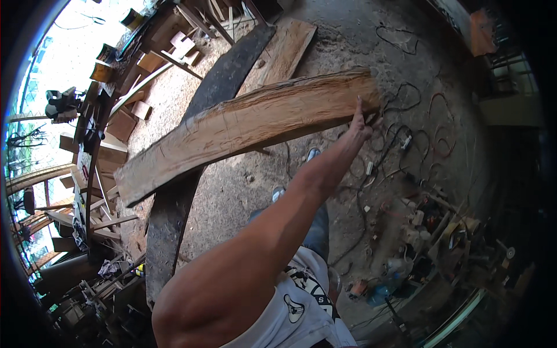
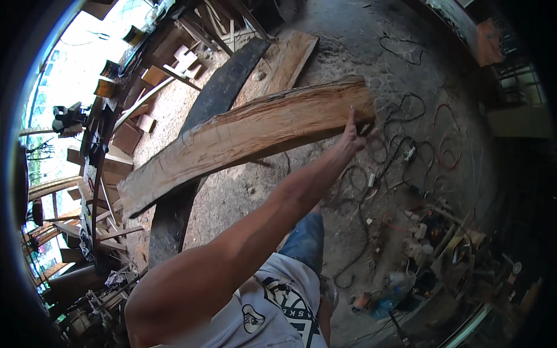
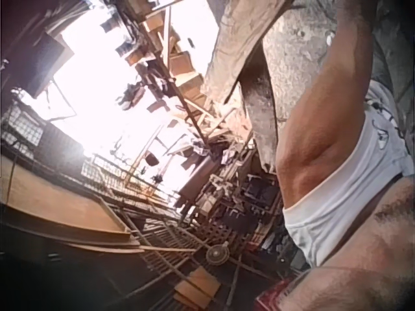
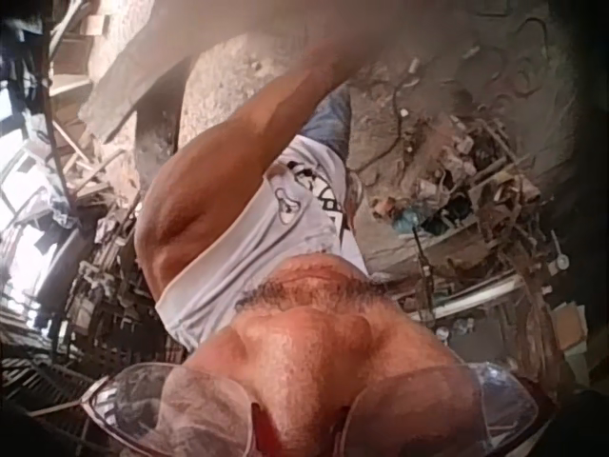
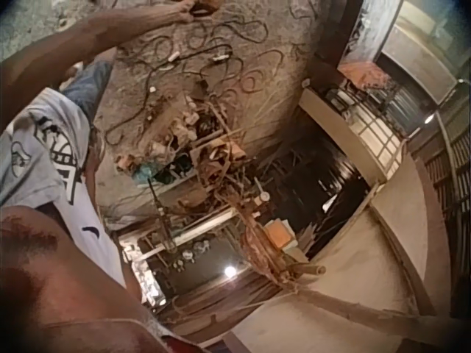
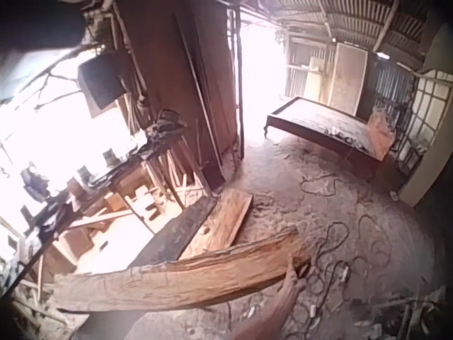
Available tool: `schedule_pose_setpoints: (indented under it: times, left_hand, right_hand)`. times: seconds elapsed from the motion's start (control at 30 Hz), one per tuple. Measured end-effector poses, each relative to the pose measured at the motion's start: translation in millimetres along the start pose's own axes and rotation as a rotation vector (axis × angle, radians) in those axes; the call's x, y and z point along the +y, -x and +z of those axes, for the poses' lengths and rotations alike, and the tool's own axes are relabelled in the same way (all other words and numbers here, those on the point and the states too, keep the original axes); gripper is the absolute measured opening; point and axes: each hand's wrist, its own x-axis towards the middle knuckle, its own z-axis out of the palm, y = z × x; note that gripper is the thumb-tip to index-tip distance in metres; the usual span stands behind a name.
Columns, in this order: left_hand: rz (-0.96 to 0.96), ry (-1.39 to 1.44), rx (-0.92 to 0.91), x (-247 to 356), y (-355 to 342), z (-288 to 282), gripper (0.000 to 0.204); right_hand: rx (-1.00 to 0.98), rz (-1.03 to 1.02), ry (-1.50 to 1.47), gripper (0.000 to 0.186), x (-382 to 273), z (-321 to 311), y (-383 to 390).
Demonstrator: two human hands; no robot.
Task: Cutting a large rough-hewn wood beam using a handheld circular saw.
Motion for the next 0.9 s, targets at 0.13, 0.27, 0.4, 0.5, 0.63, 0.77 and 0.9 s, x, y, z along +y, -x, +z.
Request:
schedule_pose_setpoints:
  times: [0.13,0.27,0.4,0.5,0.63,0.77,0.9]
  left_hand:
    - [0.152,0.088,0.023,73.7,-52.4,54.5,0.091]
    - [0.263,0.213,0.070,187.7,-101.4,86.7,0.086]
    - [0.335,0.279,0.071,234.0,-124.0,110.0,0.083]
    - [0.403,0.289,0.068,272.6,-129.4,117.9,0.082]
    - [0.500,0.222,0.047,292.6,-94.2,117.9,0.088]
    - [0.336,-0.021,0.066,306.4,3.1,56.2,0.101]
    - [0.639,-1.435,0.290,308.7,186.8,-27.5,0.065]
  right_hand:
    - [0.020,0.029,0.079,0.043,-63.6,-32.6,-31.9]
    - [0.016,-0.013,0.150,0.045,-130.7,-100.0,-92.6]
    - [0.015,-0.079,0.237,0.046,-176.7,-150.9,-124.4]
    - [-0.026,-0.216,0.357,0.047,-219.9,-184.2,-154.4]
    - [0.148,-0.145,0.372,0.069,-235.4,-216.9,-208.1]
    - [0.085,-0.242,0.493,0.064,-275.1,-251.0,-237.9]
    - [0.008,-0.228,0.291,0.043,-318.2,-252.8,-231.7]
